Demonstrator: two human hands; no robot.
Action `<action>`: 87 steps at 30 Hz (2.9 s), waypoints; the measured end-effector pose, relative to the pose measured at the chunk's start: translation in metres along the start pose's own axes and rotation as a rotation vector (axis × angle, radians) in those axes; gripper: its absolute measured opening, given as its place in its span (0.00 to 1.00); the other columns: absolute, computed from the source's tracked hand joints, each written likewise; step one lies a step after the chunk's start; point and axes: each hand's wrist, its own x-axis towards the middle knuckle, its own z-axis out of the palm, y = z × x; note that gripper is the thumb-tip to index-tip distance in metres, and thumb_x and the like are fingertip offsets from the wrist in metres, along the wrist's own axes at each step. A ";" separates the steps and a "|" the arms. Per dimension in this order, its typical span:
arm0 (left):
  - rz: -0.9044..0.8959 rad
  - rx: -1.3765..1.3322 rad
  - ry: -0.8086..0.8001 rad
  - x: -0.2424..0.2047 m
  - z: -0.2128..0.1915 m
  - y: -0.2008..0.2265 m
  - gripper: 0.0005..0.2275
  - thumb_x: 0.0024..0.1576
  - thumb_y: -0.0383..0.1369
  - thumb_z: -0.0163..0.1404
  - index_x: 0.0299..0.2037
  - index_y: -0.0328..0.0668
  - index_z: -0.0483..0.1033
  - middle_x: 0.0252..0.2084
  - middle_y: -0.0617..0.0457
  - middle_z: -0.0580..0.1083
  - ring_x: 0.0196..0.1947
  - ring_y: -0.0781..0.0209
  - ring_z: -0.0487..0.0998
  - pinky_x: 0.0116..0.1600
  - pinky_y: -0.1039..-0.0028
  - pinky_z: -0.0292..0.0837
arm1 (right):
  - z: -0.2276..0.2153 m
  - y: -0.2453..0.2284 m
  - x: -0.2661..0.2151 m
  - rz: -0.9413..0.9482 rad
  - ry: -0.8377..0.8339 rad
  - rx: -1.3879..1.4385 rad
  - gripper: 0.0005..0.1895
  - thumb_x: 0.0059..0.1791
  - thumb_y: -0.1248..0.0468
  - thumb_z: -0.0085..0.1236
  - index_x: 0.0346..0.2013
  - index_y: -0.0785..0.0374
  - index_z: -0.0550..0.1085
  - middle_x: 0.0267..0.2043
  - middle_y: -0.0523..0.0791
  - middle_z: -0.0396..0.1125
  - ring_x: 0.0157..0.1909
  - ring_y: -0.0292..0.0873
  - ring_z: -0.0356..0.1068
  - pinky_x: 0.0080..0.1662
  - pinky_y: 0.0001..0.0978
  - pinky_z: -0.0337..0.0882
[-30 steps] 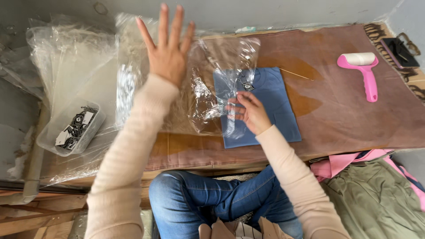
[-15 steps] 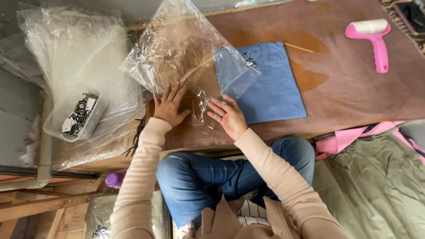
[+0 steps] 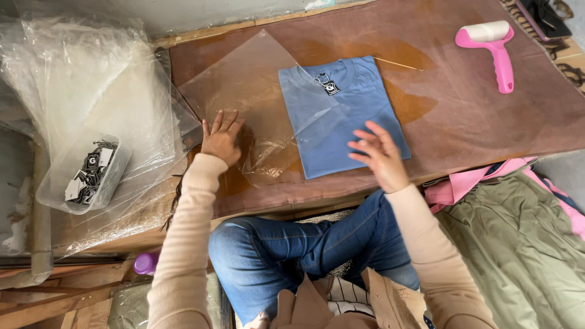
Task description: The person picks up a blue shirt, removes a plastic tag by hand, and folds the garment. Then the person takes a clear plastic bag and slides the folded shirt inside, smoothing the bag and sealing it by hand.
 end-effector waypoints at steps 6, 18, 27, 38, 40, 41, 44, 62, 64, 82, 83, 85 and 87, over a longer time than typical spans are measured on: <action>0.267 -0.135 0.207 -0.078 -0.037 0.115 0.31 0.56 0.46 0.51 0.72 0.58 0.62 0.77 0.53 0.56 0.78 0.42 0.47 0.73 0.31 0.36 | -0.078 -0.018 0.038 -0.339 0.181 -0.580 0.23 0.54 0.73 0.59 0.64 0.64 0.68 0.56 0.55 0.70 0.48 0.44 0.71 0.46 0.33 0.78; 0.053 -0.012 0.357 -0.139 0.025 0.119 0.22 0.60 0.56 0.47 0.59 0.60 0.75 0.67 0.63 0.71 0.75 0.51 0.58 0.73 0.30 0.26 | -0.111 -0.001 0.212 0.006 0.149 -1.313 0.37 0.44 0.44 0.69 0.65 0.46 0.69 0.52 0.41 0.75 0.59 0.46 0.72 0.57 0.43 0.72; -0.107 -0.014 0.385 -0.152 0.038 0.084 0.21 0.58 0.56 0.48 0.60 0.67 0.72 0.64 0.70 0.71 0.74 0.57 0.60 0.74 0.30 0.26 | -0.088 -0.021 0.211 0.166 -0.005 -1.206 0.37 0.44 0.44 0.71 0.56 0.69 0.76 0.52 0.59 0.73 0.49 0.60 0.75 0.36 0.47 0.79; -0.115 -0.009 0.295 -0.147 0.033 0.115 0.28 0.57 0.55 0.49 0.66 0.63 0.66 0.68 0.64 0.69 0.73 0.53 0.61 0.72 0.26 0.33 | -0.065 -0.077 0.133 0.071 0.033 -0.657 0.27 0.50 0.54 0.70 0.62 0.55 0.73 0.56 0.49 0.70 0.57 0.45 0.70 0.51 0.43 0.75; -0.118 -0.034 0.284 -0.146 0.029 0.116 0.28 0.58 0.55 0.48 0.68 0.62 0.66 0.69 0.64 0.68 0.73 0.53 0.61 0.72 0.27 0.34 | -0.082 -0.084 0.102 0.051 0.090 -0.682 0.28 0.51 0.49 0.70 0.63 0.49 0.73 0.59 0.48 0.69 0.60 0.45 0.69 0.53 0.45 0.74; -0.104 -0.047 0.316 -0.147 0.025 0.117 0.27 0.58 0.54 0.49 0.68 0.61 0.66 0.68 0.64 0.69 0.74 0.51 0.60 0.72 0.28 0.35 | -0.092 -0.082 0.082 0.074 0.203 -0.615 0.30 0.51 0.49 0.71 0.66 0.44 0.70 0.62 0.45 0.68 0.62 0.44 0.68 0.56 0.46 0.73; -0.058 -0.099 0.479 -0.150 0.006 0.130 0.27 0.57 0.51 0.52 0.67 0.57 0.68 0.70 0.57 0.66 0.74 0.45 0.58 0.72 0.33 0.38 | -0.082 -0.085 -0.007 0.096 0.427 -0.447 0.35 0.53 0.50 0.69 0.71 0.45 0.63 0.69 0.48 0.60 0.69 0.49 0.62 0.63 0.54 0.66; -0.681 -2.384 -0.266 -0.160 0.130 0.303 0.12 0.53 0.29 0.62 0.42 0.54 0.72 0.39 0.58 0.79 0.38 0.65 0.80 0.37 0.70 0.77 | -0.124 0.036 -0.212 0.339 0.450 0.213 0.10 0.54 0.62 0.56 0.48 0.48 0.67 0.34 0.33 0.67 0.33 0.33 0.67 0.46 0.41 0.76; -0.772 -2.430 -0.236 -0.160 0.111 0.307 0.16 0.49 0.24 0.65 0.39 0.55 0.71 0.40 0.55 0.81 0.40 0.63 0.82 0.35 0.67 0.79 | -0.135 0.037 -0.219 0.326 0.427 0.207 0.07 0.55 0.64 0.55 0.42 0.50 0.66 0.31 0.33 0.63 0.29 0.33 0.64 0.48 0.45 0.77; -0.608 -2.379 -0.408 -0.162 0.099 0.306 0.17 0.51 0.17 0.60 0.49 0.30 0.73 0.36 0.39 0.78 0.30 0.39 0.84 0.31 0.52 0.83 | -0.291 0.049 -0.082 0.179 0.202 -0.228 0.19 0.55 0.54 0.59 0.60 0.52 0.72 0.44 0.34 0.69 0.43 0.33 0.69 0.50 0.31 0.72; -0.610 -2.374 -0.409 -0.161 0.109 0.304 0.16 0.50 0.16 0.60 0.48 0.30 0.73 0.35 0.39 0.78 0.28 0.39 0.84 0.30 0.53 0.83 | -0.284 0.041 -0.077 0.214 0.164 -0.187 0.18 0.55 0.55 0.58 0.59 0.55 0.72 0.44 0.40 0.71 0.43 0.38 0.72 0.49 0.37 0.74; -0.613 -2.370 -0.405 -0.161 0.108 0.302 0.15 0.50 0.15 0.60 0.47 0.29 0.73 0.33 0.39 0.78 0.27 0.39 0.83 0.28 0.54 0.83 | -0.275 0.028 -0.074 0.251 0.124 -0.146 0.17 0.56 0.57 0.57 0.58 0.58 0.73 0.44 0.45 0.73 0.42 0.43 0.74 0.48 0.43 0.77; -0.602 -2.356 -0.398 -0.162 0.086 0.301 0.16 0.49 0.15 0.60 0.46 0.29 0.73 0.32 0.39 0.77 0.25 0.39 0.83 0.26 0.56 0.82 | -0.271 0.017 -0.078 0.335 0.204 -0.222 0.18 0.52 0.56 0.66 0.49 0.64 0.74 0.36 0.47 0.74 0.34 0.44 0.75 0.41 0.43 0.77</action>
